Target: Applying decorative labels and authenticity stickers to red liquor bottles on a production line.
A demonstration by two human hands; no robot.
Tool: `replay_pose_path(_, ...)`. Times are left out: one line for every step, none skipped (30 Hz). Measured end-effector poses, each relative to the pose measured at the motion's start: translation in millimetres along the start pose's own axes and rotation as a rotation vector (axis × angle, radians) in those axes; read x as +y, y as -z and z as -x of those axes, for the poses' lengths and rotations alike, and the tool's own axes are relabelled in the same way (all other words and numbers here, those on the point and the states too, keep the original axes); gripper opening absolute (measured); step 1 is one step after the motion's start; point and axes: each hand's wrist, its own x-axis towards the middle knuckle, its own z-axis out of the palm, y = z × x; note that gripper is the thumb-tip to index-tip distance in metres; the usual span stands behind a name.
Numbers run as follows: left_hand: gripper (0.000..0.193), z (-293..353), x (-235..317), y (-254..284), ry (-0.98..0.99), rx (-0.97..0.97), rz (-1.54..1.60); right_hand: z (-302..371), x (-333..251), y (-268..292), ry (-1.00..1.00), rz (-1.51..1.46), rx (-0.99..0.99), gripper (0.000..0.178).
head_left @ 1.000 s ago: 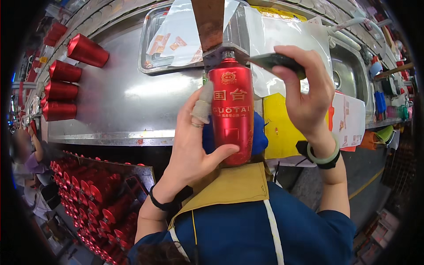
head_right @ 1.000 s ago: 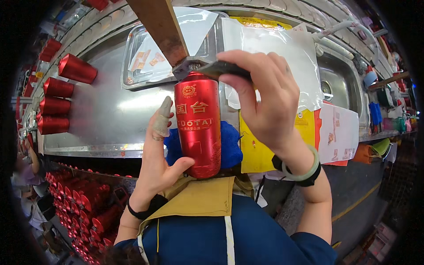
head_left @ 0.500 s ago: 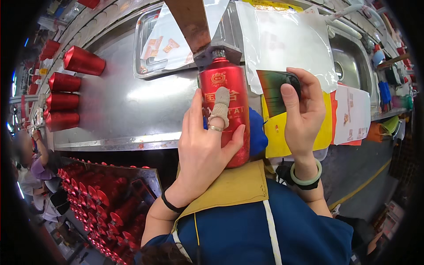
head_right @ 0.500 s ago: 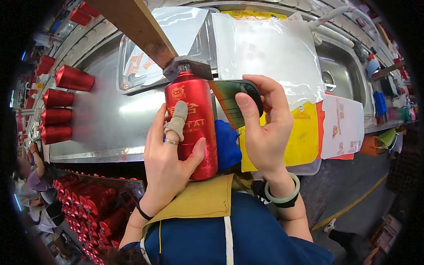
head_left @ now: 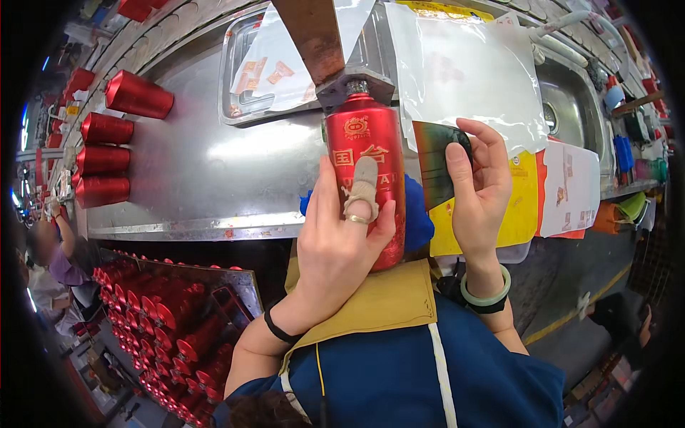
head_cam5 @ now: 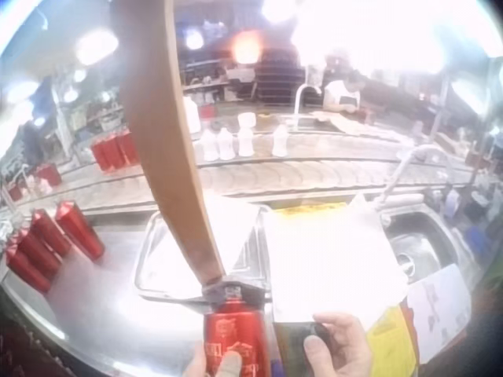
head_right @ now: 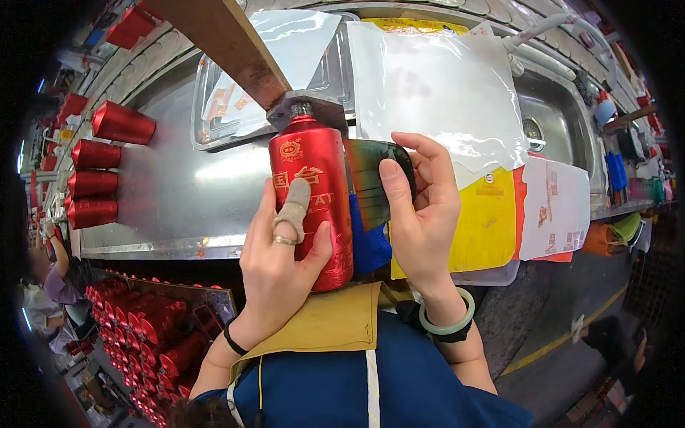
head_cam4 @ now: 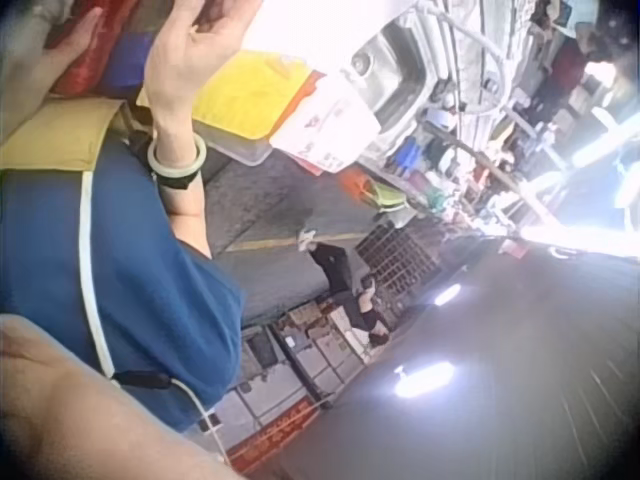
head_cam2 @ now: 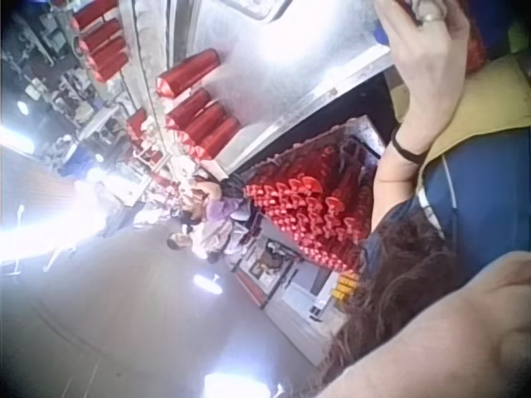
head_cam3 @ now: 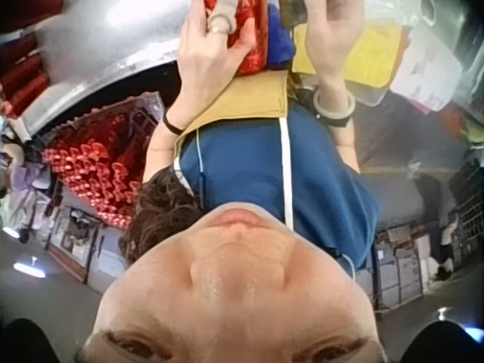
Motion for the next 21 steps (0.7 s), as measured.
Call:
replay_pose_path(0.040,2.4,-1.2,0.2,-0.002,-0.003,0.003,0.9,0.9,0.7,-0.019,0.010,-0.009,0.028)
replay_pose_path(0.042,5.6,-2.6,-0.4,0.019,0.009,0.024,1.6,2.4,-1.0,-0.022,0.011,-0.005,0.028)
replay_pose_path(0.043,7.7,-3.3,-1.5,0.040,0.022,0.045,1.2,4.7,-4.7,-0.031,-0.029,-0.011,0.028)
replay_pose_path(0.050,9.2,-3.0,-1.9,0.074,-0.004,0.053,1.1,6.4,-8.1,-0.041,-0.069,-0.017,0.028)
replay_pose_path(0.050,9.6,-4.3,-3.1,0.072,-0.007,0.057,1.6,7.3,-10.5,-0.014,-0.036,-0.039,0.028)
replay_pose_path(0.052,10.7,-6.2,-3.0,0.045,0.016,0.058,4.7,7.1,-16.5,-0.005,-0.001,-0.053,0.028)
replay_pose_path(0.054,11.6,-7.6,-2.9,0.018,0.039,0.059,7.5,8.0,-20.9,0.004,0.034,-0.066,0.027)
replay_pose_path(0.054,13.2,-8.1,-2.5,0.018,0.038,0.058,7.6,16.6,-21.9,0.099,0.116,-0.049,0.027)
replay_pose_path(0.055,15.8,-8.5,-2.3,0.023,0.028,0.061,5.5,17.7,-21.6,0.096,0.116,-0.049,0.027)
replay_pose_path(0.056,18.0,-8.5,-1.8,0.028,0.019,0.065,3.2,18.6,-20.3,0.122,0.212,-0.014,0.026)
replay_pose_path(0.056,19.4,-7.7,-0.2,0.030,0.018,0.064,0.1,19.4,-18.7,0.148,0.308,0.021,0.025)
replay_pose_path(0.057,19.7,-5.9,3.1,0.050,-0.026,0.082,-5.4,19.6,-15.5,0.174,0.341,0.047,0.023)
replay_pose_path(0.058,19.0,-4.6,5.8,0.071,-0.069,0.099,-7.6,18.8,-11.8,0.173,0.340,0.046,0.023)
replay_pose_path(0.058,17.9,-4.3,7.7,0.073,-0.068,0.098,-9.5,17.8,-8.4,0.110,0.327,0.009,0.023)
replay_pose_path(0.057,18.0,-4.4,8.8,0.071,-0.122,0.102,-9.9,18.4,-7.0,0.047,0.314,-0.028,0.022)
replay_pose_path(0.057,17.6,-4.0,10.3,0.069,-0.175,0.106,-8.0,24.0,-7.5,0.035,0.258,-0.003,0.022)
replay_pose_path(0.057,13.7,-1.0,12.5,0.073,-0.173,0.104,-7.0,25.8,-7.5,0.034,0.257,-0.008,0.022)
replay_pose_path(0.054,6.3,4.2,15.3,0.067,-0.228,0.053,-6.5,26.0,-7.2,0.040,0.234,0.007,0.022)
replay_pose_path(0.052,1.4,7.4,16.4,0.060,-0.282,0.002,-5.9,26.6,-6.6,0.046,0.212,0.022,0.022)
replay_pose_path(0.050,0.2,8.0,16.3,0.077,-0.313,-0.017,-5.3,28.3,-5.0,0.051,0.219,0.012,0.022)
replay_pose_path(0.050,-1.6,7.5,14.9,0.079,-0.308,-0.018,-6.2,27.4,-5.6,0.055,0.219,0.008,0.022)
